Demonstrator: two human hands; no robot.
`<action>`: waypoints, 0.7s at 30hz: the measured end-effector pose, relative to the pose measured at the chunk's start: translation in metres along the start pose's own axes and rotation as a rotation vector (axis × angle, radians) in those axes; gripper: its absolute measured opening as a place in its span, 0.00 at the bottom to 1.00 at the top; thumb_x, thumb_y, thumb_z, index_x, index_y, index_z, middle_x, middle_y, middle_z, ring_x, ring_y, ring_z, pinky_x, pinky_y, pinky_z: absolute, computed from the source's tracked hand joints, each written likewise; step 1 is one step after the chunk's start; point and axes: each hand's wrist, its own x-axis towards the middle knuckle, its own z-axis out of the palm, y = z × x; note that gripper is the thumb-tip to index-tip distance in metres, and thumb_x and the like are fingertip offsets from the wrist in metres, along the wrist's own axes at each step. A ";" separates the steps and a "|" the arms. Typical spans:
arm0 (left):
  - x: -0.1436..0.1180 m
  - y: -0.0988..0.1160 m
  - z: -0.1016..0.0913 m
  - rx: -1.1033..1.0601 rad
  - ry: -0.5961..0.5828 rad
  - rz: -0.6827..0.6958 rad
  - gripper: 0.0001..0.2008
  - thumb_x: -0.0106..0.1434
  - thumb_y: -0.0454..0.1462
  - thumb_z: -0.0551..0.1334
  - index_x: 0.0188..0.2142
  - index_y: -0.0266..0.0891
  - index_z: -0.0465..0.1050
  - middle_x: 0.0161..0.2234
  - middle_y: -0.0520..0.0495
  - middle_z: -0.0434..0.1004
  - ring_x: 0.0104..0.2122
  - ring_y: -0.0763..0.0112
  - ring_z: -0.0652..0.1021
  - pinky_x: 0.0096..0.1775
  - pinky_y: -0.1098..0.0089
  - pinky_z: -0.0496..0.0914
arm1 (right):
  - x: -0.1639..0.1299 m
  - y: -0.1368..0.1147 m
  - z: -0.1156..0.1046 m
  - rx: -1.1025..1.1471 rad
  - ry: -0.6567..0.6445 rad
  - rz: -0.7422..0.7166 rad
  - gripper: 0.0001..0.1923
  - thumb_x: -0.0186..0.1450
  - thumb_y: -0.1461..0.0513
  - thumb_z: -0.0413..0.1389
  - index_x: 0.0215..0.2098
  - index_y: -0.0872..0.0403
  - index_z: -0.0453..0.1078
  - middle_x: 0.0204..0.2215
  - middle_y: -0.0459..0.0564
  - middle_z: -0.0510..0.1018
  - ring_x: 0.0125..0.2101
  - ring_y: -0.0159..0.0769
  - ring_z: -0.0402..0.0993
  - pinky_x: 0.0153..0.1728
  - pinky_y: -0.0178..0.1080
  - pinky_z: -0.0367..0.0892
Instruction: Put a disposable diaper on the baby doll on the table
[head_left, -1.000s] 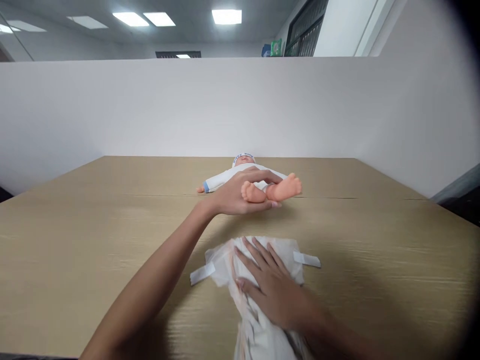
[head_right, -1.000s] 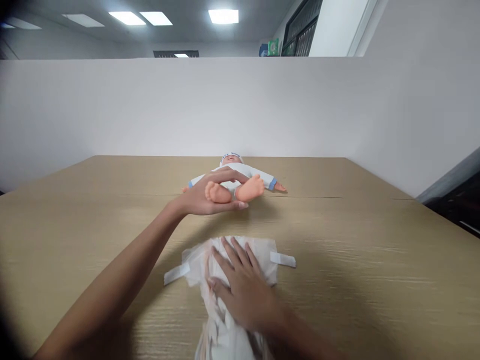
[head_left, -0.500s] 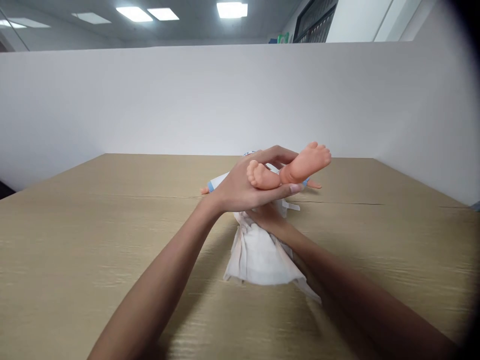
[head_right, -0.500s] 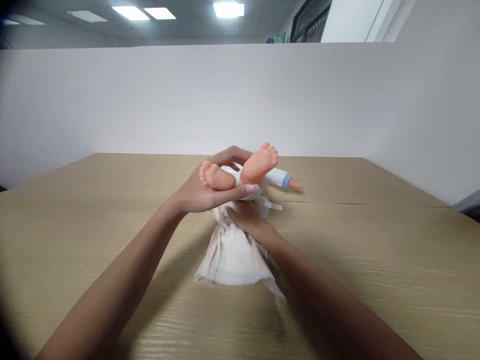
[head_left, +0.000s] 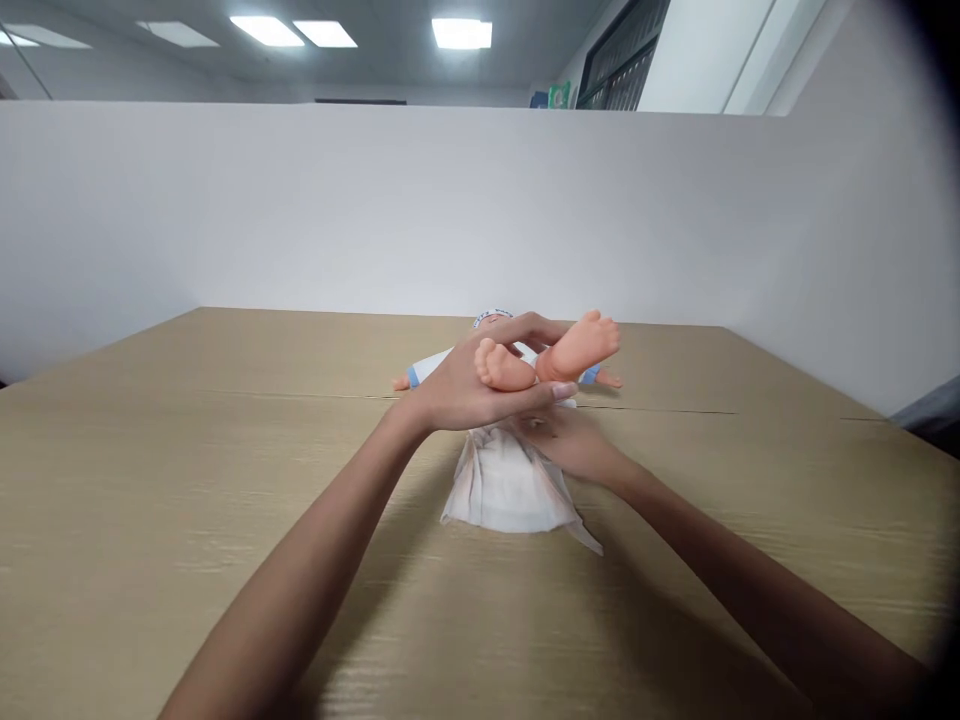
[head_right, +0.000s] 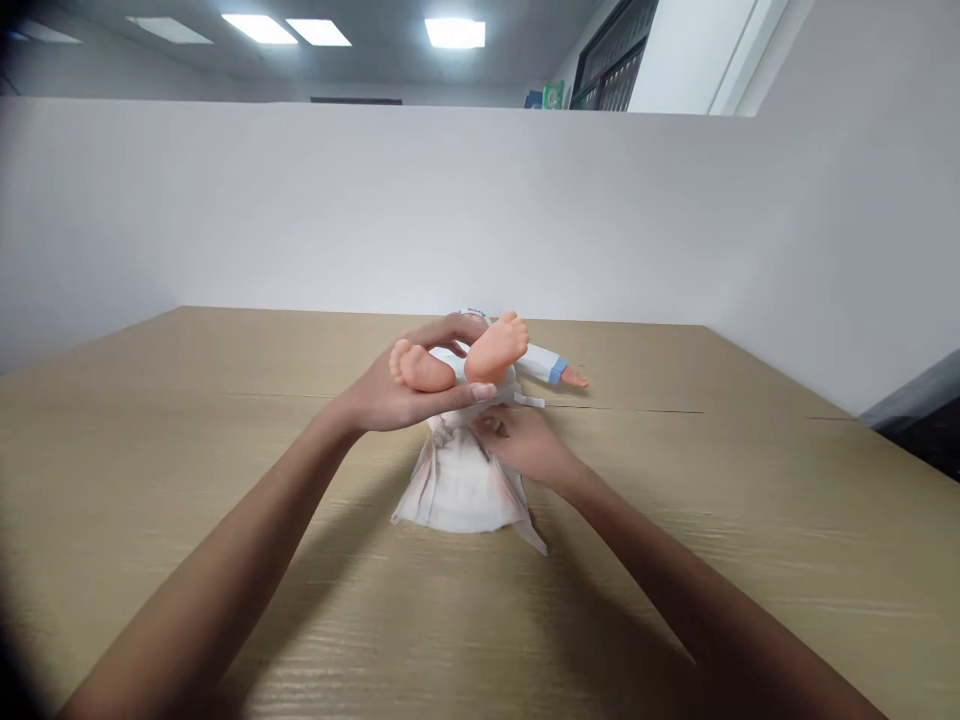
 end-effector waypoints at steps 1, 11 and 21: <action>-0.002 0.000 0.002 0.001 -0.011 -0.006 0.18 0.69 0.44 0.73 0.55 0.43 0.80 0.57 0.43 0.84 0.56 0.59 0.82 0.58 0.59 0.74 | -0.013 -0.004 -0.008 -0.008 -0.022 0.041 0.15 0.75 0.47 0.60 0.43 0.47 0.81 0.43 0.50 0.87 0.44 0.52 0.85 0.44 0.51 0.79; -0.038 0.004 0.019 0.077 -0.119 -0.047 0.22 0.67 0.46 0.75 0.58 0.45 0.79 0.57 0.44 0.84 0.58 0.56 0.81 0.61 0.55 0.74 | -0.056 -0.032 -0.032 0.063 0.206 -0.330 0.20 0.73 0.55 0.63 0.62 0.47 0.71 0.58 0.55 0.82 0.58 0.53 0.79 0.60 0.55 0.75; -0.149 -0.039 -0.008 0.328 -0.321 -0.078 0.29 0.70 0.38 0.69 0.69 0.46 0.71 0.72 0.37 0.71 0.75 0.47 0.68 0.73 0.44 0.66 | -0.088 0.059 -0.052 -0.268 -0.106 -0.717 0.32 0.68 0.70 0.51 0.67 0.46 0.73 0.63 0.57 0.77 0.63 0.49 0.76 0.59 0.52 0.77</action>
